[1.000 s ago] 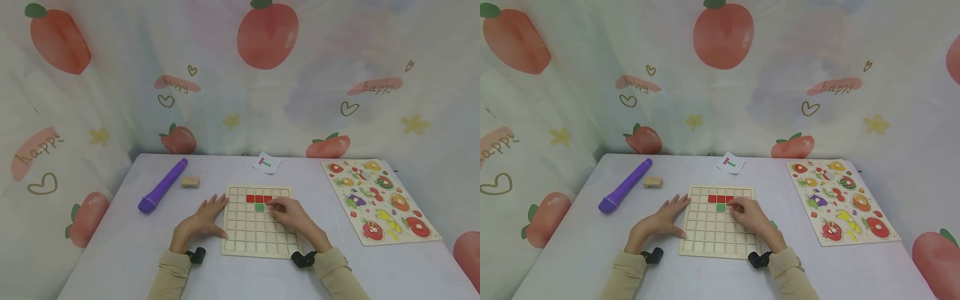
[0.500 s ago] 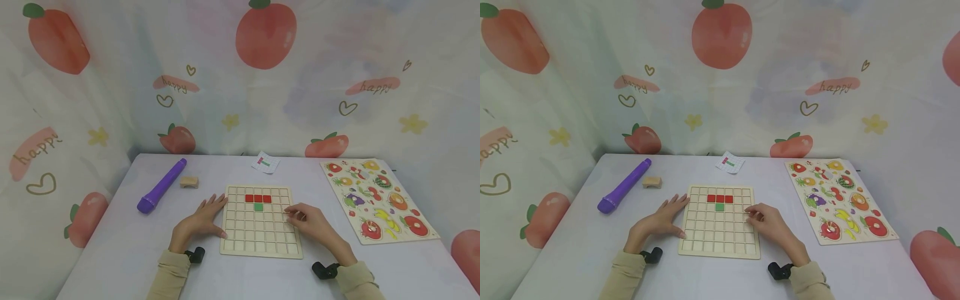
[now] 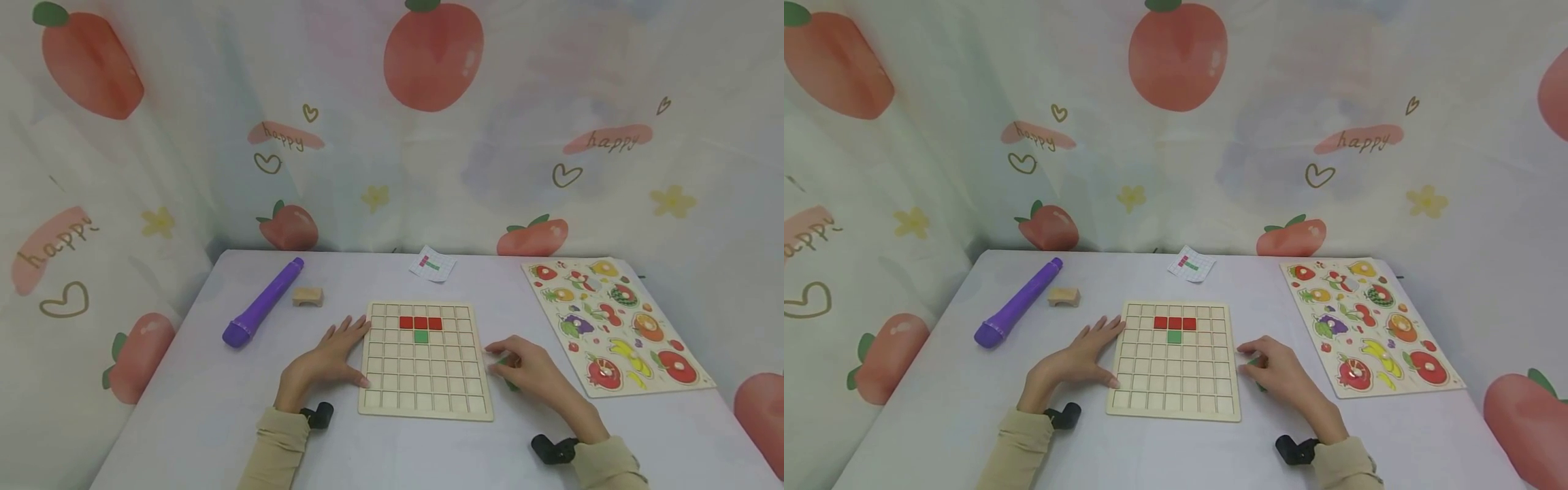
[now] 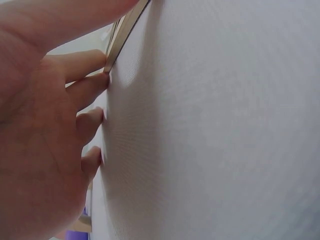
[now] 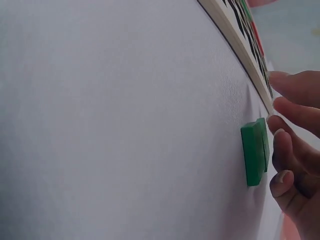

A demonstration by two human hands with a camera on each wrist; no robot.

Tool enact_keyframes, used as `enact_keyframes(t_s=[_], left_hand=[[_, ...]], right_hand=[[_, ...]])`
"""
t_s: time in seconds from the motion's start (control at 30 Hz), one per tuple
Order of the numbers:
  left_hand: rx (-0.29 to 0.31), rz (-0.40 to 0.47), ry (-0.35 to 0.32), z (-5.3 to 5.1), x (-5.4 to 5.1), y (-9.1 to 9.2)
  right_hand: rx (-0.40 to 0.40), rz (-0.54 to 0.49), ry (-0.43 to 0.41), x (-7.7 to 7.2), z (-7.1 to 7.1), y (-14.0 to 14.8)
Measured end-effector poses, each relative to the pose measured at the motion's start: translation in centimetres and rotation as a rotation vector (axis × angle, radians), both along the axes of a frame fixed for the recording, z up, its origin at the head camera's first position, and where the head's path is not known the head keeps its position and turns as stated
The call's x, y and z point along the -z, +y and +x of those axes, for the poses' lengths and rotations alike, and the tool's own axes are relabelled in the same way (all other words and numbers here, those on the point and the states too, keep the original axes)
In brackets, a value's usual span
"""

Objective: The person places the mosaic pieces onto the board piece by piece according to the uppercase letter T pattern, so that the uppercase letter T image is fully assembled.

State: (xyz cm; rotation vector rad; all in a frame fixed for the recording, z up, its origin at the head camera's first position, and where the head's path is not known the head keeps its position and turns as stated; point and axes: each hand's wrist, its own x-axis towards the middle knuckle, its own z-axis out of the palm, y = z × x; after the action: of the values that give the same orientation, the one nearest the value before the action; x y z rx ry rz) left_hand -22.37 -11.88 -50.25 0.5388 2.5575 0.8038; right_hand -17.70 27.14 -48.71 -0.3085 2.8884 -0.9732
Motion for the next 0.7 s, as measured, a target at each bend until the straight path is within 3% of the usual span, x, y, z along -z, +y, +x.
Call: enact_keyframes(t_s=[0.43, 0.7], left_hand=[[0.015, 0.007, -0.005, 0.1, -0.2, 0.0], [0.01, 0.0, -0.003, 0.2, -0.4, 0.1]], right_hand=[[-0.022, 0.041, 0.007, 0.2, 0.4, 1.3], [0.024, 0.049, 0.018, 0.4, 0.4, 1.9]])
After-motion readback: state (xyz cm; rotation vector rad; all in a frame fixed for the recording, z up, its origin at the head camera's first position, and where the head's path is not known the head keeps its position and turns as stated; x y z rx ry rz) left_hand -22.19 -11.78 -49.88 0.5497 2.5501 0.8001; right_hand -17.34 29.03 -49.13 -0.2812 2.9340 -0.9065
